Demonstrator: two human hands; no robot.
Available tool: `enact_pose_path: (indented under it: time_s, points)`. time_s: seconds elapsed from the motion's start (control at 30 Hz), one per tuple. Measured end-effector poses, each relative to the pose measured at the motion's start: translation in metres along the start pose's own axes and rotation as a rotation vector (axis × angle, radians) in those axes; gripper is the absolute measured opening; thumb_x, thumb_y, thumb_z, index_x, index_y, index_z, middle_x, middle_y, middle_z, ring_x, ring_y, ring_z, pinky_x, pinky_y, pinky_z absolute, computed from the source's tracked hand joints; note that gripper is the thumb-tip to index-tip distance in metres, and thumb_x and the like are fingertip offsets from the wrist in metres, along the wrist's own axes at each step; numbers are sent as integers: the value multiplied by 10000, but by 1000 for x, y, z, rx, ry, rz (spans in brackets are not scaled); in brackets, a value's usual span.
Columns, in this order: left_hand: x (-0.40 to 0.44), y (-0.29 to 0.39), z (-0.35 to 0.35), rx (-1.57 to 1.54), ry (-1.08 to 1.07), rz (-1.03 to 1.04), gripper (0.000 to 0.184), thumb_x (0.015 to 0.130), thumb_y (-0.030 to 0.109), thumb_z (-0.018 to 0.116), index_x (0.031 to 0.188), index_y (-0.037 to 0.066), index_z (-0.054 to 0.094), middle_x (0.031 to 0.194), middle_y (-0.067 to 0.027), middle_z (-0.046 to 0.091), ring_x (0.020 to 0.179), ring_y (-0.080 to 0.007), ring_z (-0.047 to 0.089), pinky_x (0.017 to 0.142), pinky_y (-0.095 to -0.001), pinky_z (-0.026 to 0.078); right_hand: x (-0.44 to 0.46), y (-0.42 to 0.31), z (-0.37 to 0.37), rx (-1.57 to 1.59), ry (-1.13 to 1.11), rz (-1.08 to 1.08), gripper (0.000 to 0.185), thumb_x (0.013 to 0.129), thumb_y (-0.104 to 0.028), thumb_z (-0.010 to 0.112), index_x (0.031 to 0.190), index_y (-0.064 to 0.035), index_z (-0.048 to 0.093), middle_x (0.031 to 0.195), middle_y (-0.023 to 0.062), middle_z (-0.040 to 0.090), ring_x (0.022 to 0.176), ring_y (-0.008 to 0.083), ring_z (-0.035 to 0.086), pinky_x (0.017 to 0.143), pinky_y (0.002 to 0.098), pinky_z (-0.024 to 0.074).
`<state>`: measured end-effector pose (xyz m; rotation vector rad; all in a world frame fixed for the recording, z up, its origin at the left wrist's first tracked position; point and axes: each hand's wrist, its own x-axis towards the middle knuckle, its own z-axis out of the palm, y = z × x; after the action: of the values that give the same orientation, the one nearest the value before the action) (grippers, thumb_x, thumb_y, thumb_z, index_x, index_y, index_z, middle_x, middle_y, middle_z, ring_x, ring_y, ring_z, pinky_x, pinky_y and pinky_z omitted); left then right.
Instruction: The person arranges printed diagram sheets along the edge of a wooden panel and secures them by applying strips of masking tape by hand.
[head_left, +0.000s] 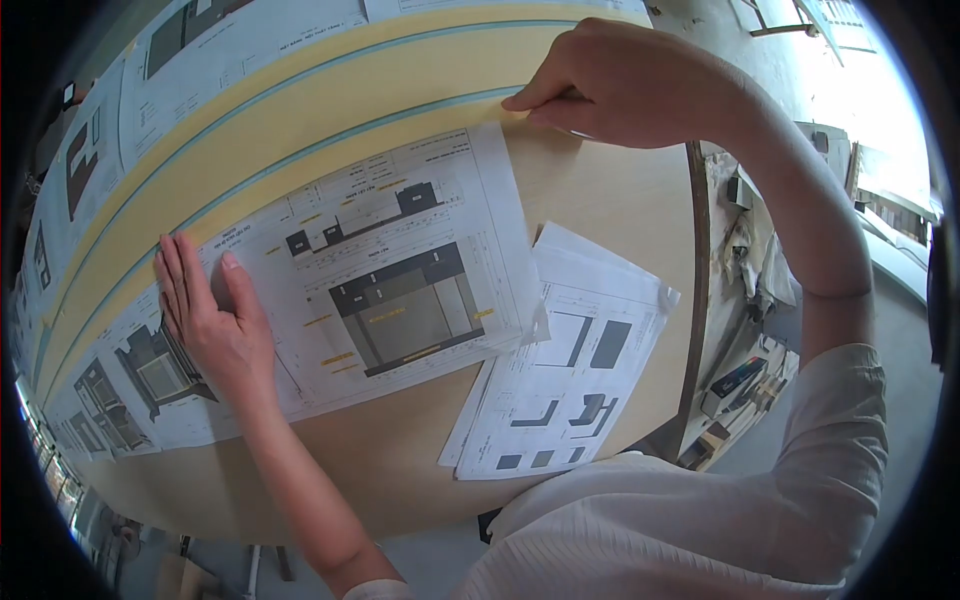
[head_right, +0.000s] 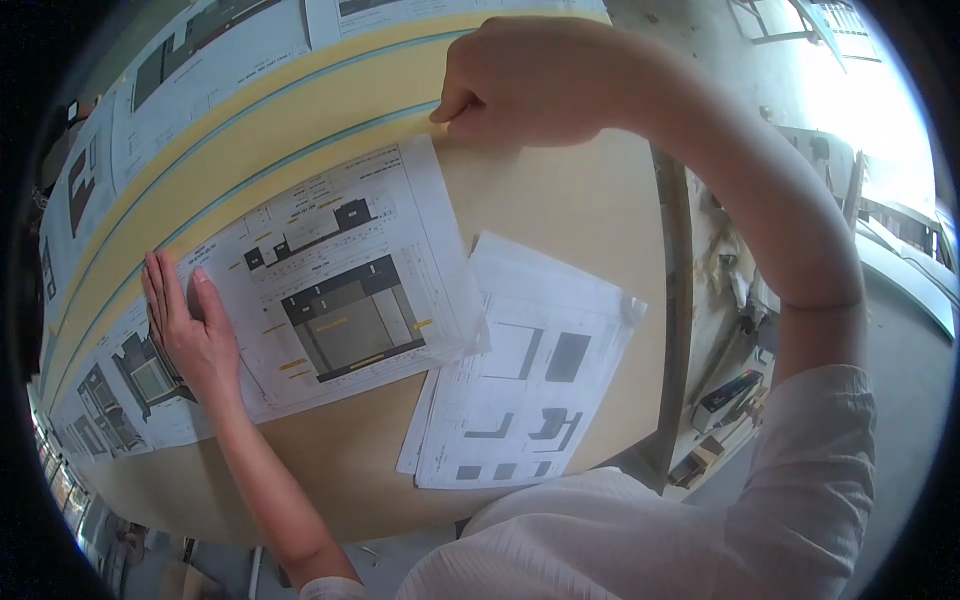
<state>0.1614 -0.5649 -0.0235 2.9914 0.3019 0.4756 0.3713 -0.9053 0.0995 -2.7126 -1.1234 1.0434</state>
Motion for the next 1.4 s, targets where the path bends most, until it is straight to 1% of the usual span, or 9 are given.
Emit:
enact_pose_path:
  time_s: [0.1, 0.4, 0.5, 0.83, 0.9, 1.03, 1.23, 1.3, 1.4]
  points:
    - [1, 1, -1, 2, -4, -7, 571, 1057, 304, 582, 1544, 18, 498, 1620, -178, 470, 1517, -374, 413, 1226, -499, 309, -1, -5, 1, 1, 36, 49, 234, 1026, -193, 632, 1172, -120, 800, 838, 146, 758, 774, 284, 722, 752, 408, 553]
    - [0, 1, -1, 5, -17, -27, 579, 1054, 308, 578, 1553, 27, 491, 1632, -170, 459, 1526, -368, 403, 1228, -510, 298, 1, -7, -4, -49, -15, 41, 221, 1020, -197, 645, 1147, -117, 807, 824, 154, 745, 761, 322, 700, 735, 420, 550]
    - [0, 0, -1, 2, -17, -29, 579, 1055, 306, 574, 1553, 25, 490, 1633, -172, 456, 1530, -370, 397, 1230, -514, 290, 1, -15, -9, -73, -76, 127, 222, 1020, -196, 645, 1151, -118, 807, 832, 155, 750, 764, 311, 708, 730, 420, 550]
    - [0, 2, -2, 23, -20, -13, 552, 1069, 269, 572, 1553, 17, 487, 1623, -185, 464, 1521, -386, 403, 1236, -489, 302, 3, -15, 0, -93, 1, 89, 243, 1034, -212, 614, 1157, -141, 812, 824, 139, 757, 759, 293, 728, 727, 409, 579]
    - [0, 1, -1, -2, -25, -24, 574, 1059, 298, 564, 1552, 13, 486, 1633, -178, 455, 1530, -377, 394, 1234, -510, 289, 5, -14, 4, -241, -6, 36, 246, 1039, -224, 606, 1146, -170, 821, 808, 126, 755, 771, 294, 736, 738, 414, 590]
    - [0, 1, -3, 14, -37, -22, 574, 1064, 303, 560, 1555, 14, 484, 1633, -178, 454, 1532, -377, 391, 1233, -512, 290, 6, -15, 9, -240, 22, 51, 235, 1034, -236, 619, 1129, -184, 827, 795, 112, 753, 775, 294, 740, 746, 413, 598]
    - [4, 4, -13, 98, -111, -48, 603, 1088, 384, 525, 1569, 26, 469, 1646, -174, 435, 1543, -374, 372, 1269, -514, 213, 8, -13, 7, -258, -2, 92, 218, 1020, -233, 638, 1091, -168, 832, 838, 105, 766, 826, 290, 744, 766, 412, 595]
    - [11, 9, -23, 150, -271, -79, 675, 1091, 451, 498, 1568, -23, 440, 1646, -230, 406, 1553, -376, 347, 1287, -520, 164, 8, -8, 12, -228, 87, 30, 213, 992, -203, 641, 1059, -161, 838, 850, 112, 768, 825, 299, 740, 771, 417, 591]
    - [15, 32, -16, 249, -273, -104, 777, 1078, 517, 493, 1552, -93, 410, 1633, -303, 376, 1563, -385, 320, 1294, -526, 149, 10, -4, 12, -232, 111, 1, 222, 951, -169, 641, 1041, -166, 844, 855, 119, 768, 830, 314, 738, 769, 426, 589]
